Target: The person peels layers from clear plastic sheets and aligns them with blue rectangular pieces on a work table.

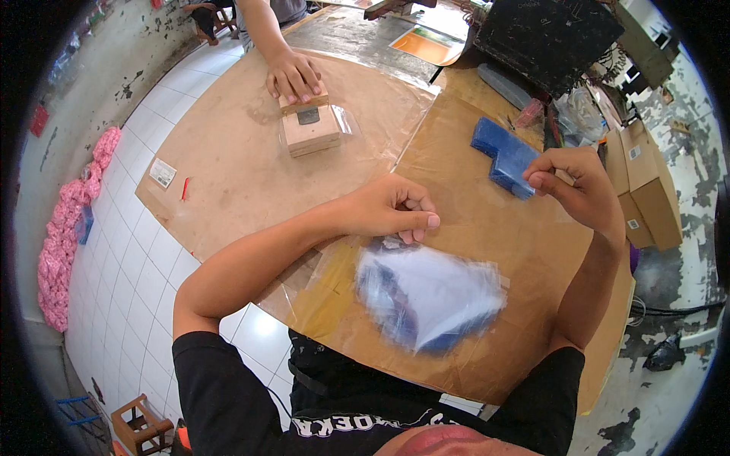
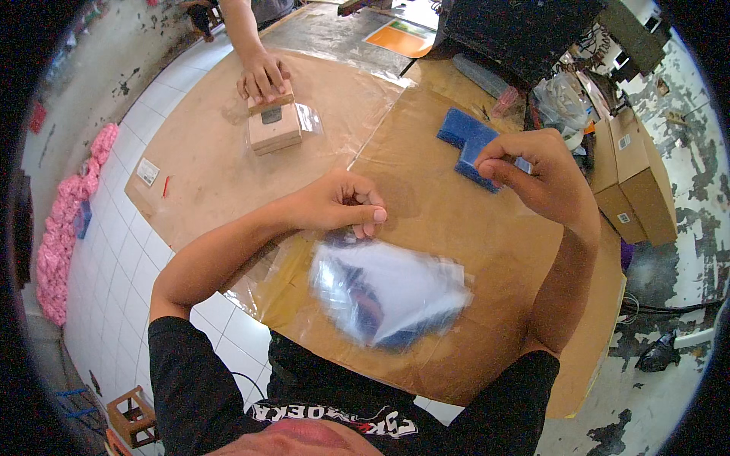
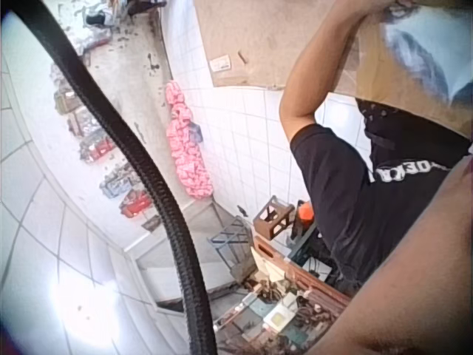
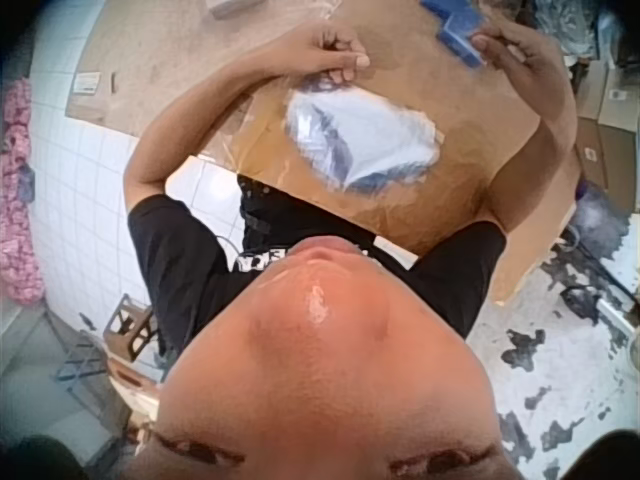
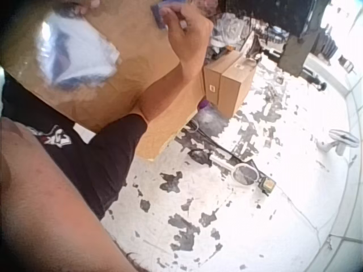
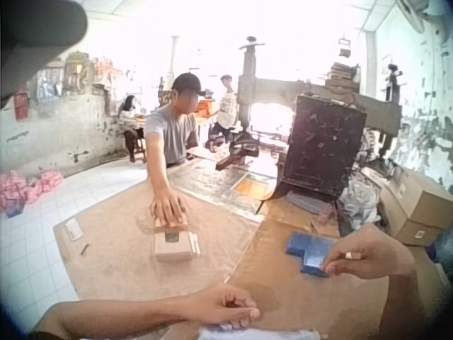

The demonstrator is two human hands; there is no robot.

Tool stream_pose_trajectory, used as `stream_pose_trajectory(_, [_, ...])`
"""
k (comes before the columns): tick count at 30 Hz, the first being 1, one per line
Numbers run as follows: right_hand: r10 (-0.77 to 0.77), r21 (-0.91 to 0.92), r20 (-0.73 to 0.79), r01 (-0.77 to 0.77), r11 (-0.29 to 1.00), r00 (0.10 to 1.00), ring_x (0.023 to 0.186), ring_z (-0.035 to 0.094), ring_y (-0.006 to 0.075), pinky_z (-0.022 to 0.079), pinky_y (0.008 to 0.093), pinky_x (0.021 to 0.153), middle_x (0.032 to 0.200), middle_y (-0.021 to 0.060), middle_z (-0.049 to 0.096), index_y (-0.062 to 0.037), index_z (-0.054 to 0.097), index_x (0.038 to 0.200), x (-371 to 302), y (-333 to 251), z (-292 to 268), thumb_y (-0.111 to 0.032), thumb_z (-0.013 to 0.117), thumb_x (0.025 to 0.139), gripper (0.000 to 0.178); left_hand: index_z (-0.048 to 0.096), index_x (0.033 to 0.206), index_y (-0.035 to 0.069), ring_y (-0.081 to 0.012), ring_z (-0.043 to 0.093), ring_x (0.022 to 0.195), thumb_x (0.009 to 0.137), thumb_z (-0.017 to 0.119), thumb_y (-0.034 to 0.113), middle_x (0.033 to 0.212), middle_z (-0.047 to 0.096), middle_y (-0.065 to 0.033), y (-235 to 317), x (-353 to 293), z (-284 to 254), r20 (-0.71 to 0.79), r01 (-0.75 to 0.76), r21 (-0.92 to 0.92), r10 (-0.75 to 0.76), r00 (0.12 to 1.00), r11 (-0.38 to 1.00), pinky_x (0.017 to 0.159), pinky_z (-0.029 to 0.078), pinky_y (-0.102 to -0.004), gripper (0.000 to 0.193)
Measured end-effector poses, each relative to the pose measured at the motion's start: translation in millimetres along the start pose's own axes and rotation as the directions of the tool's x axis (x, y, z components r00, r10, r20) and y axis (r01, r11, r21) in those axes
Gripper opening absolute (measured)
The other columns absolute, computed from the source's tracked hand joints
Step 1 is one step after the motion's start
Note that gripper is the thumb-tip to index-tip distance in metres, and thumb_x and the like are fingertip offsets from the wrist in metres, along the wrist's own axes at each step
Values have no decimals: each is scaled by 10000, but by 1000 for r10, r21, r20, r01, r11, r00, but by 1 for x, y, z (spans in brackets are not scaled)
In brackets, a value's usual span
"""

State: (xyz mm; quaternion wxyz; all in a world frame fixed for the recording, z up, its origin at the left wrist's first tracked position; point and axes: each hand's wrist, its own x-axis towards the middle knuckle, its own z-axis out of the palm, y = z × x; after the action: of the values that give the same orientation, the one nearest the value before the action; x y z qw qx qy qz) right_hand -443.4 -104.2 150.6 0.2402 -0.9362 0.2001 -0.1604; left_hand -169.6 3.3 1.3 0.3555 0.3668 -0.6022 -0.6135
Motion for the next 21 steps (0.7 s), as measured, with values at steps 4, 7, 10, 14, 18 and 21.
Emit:
stream_pose_trajectory(4, [-30,25,-18,30,999,999,624,630,104,490,258,575,692,56,668,16,698,863,1,1,3,-99,699,902,122,665,944,-1,-107,659,700,972,654,173,774,691,-57,2,0,1,4,8,-3,-8,1000,1000,623,541,-245,176])
stream_pose_trajectory(7, [-31,51,-22,32,998,999,626,620,93,492,257,581,692,53,662,18,697,876,4,0,7,-92,701,903,114,668,953,-2,-107,657,699,974,653,181,773,690,-52,0,-1,1,11,1,-7,-1,1000,1000,621,539,-246,185])
stream_pose_trajectory(10, [-16,64,-30,18,998,999,634,620,89,496,256,588,705,49,665,19,697,890,5,1,11,-79,700,901,99,685,929,9,-91,645,678,970,657,240,770,686,-37,-1,-2,1,12,-11,-6,11,1000,1000,610,520,-228,236])
stream_pose_trajectory(14, [-20,48,-38,22,999,999,645,625,95,500,257,591,717,42,667,19,696,894,7,0,11,-71,700,898,90,696,898,18,-85,638,668,976,646,284,758,678,-27,1,-4,1,0,-6,-20,6,1000,1000,613,517,-225,281])
stream_pose_trajectory(18, [-8,51,-66,11,999,998,655,622,97,498,256,591,724,38,657,14,696,892,1,6,3,-73,696,902,87,678,1042,-12,-115,656,703,974,649,212,797,696,-56,0,0,-1,32,5,-5,-5,999,1000,638,542,-257,235])
stream_pose_trajectory(21, [57,97,-66,-50,994,996,686,617,95,494,247,632,765,27,643,15,679,932,-1,9,-3,-80,680,918,97,634,1139,-7,-130,660,727,965,618,125,838,688,-68,0,-1,1,53,-22,-55,25,998,998,668,548,-264,219])
